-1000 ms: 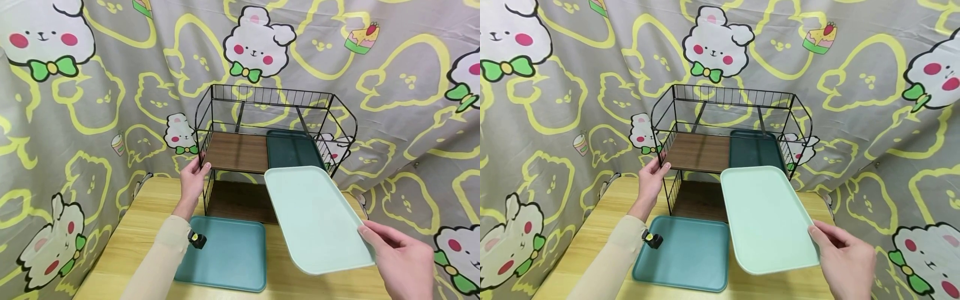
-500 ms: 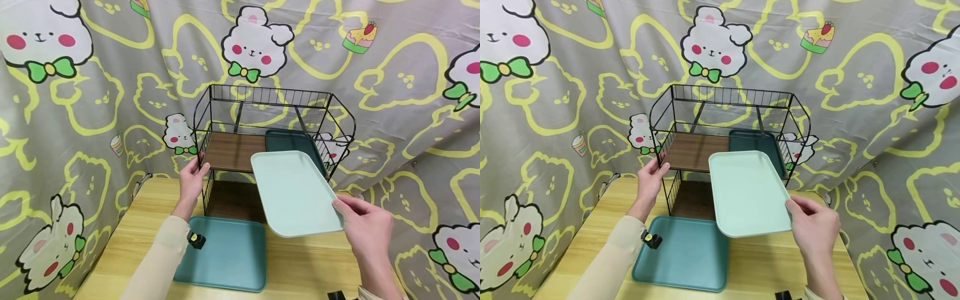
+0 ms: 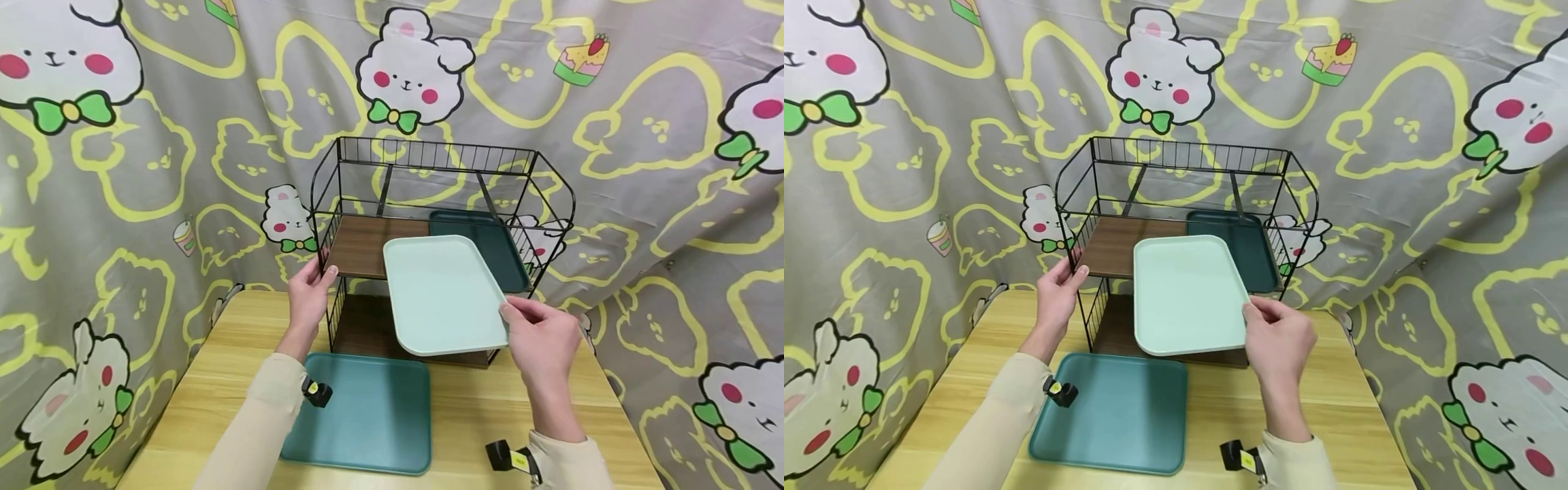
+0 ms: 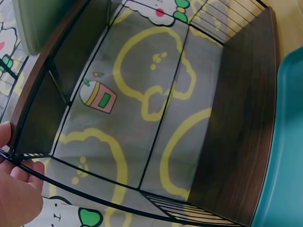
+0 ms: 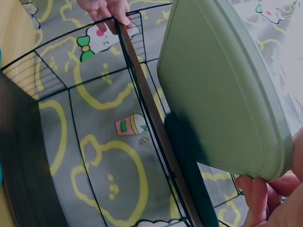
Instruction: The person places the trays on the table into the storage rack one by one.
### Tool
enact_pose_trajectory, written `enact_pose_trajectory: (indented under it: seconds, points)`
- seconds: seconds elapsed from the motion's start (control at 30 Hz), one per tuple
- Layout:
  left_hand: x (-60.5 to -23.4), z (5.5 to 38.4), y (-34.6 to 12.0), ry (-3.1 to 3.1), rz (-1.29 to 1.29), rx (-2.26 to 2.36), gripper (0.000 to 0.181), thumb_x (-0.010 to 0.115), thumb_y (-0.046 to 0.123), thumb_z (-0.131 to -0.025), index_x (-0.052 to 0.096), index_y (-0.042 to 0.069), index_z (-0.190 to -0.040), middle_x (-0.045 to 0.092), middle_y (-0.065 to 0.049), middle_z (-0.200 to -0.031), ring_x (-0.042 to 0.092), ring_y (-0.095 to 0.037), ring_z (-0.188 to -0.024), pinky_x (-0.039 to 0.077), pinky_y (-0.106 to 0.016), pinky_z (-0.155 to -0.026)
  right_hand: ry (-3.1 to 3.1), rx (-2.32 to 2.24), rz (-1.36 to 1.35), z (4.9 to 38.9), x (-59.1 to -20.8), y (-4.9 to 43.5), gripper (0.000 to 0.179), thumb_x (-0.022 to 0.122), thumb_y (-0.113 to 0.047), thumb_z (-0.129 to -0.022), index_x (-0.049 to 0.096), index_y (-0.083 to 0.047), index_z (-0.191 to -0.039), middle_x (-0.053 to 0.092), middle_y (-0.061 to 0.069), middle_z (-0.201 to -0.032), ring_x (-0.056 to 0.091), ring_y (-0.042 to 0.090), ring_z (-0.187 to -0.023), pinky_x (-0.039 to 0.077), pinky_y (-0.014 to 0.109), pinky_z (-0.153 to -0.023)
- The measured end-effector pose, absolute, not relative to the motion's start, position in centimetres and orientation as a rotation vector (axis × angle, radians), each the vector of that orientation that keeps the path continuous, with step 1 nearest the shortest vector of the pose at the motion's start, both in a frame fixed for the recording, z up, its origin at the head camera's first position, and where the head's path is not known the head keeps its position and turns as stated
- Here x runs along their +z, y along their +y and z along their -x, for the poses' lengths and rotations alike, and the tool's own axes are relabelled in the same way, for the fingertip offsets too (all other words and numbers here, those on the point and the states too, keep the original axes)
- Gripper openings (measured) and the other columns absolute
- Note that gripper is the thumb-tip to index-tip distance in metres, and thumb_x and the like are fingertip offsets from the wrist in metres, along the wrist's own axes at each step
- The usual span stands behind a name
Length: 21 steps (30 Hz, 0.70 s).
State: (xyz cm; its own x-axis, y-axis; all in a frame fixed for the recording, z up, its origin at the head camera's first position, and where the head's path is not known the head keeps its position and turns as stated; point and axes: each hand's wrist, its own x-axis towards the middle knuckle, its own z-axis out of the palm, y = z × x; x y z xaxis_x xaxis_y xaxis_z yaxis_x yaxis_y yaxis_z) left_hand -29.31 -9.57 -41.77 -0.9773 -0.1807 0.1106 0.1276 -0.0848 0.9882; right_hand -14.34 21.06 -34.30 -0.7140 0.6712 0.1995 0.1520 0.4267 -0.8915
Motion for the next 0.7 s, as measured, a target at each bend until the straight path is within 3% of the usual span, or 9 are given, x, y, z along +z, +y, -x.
enact_pose_trajectory:
  seconds: [0.27,0.47,0.7]
  points:
    - [-41.8,29.3,-9.5,-1.965,-0.066,-2.163,0.049,0.067,0.014,-0.105,0.057,0.014,-0.154,0.056,-0.004,-0.16,0.054,-0.018,-0.148,0.046,-0.031,-0.122,-2.115,1.286,0.631,15.8,-34.4,18.2,0.012,0.081,-0.019,-0.092,0.087,-0.01,-0.098,0.081,0.013,-0.088,0.063,0.013,-0.078,0.047,0.018,-0.059]
    - [-41.9,29.3,-9.5,-1.964,-0.039,-2.155,0.049,0.065,0.014,-0.106,0.055,0.013,-0.155,0.055,-0.004,-0.161,0.052,-0.018,-0.149,0.046,-0.03,-0.121,-2.091,1.287,0.592,17.0,-34.8,16.4,0.01,0.08,-0.016,-0.092,0.087,-0.009,-0.096,0.082,0.014,-0.086,0.068,0.016,-0.075,0.046,0.017,-0.059]
    - [-41.9,29.2,-9.6,-1.97,-0.006,-2.152,0.048,0.062,0.012,-0.108,0.054,0.011,-0.155,0.053,-0.006,-0.163,0.049,-0.018,-0.152,0.043,-0.033,-0.125,-2.09,1.334,0.562,18.4,-35.1,14.5,0.013,0.077,-0.016,-0.093,0.087,-0.009,-0.096,0.081,0.014,-0.083,0.072,0.026,-0.079,0.047,0.024,-0.062]
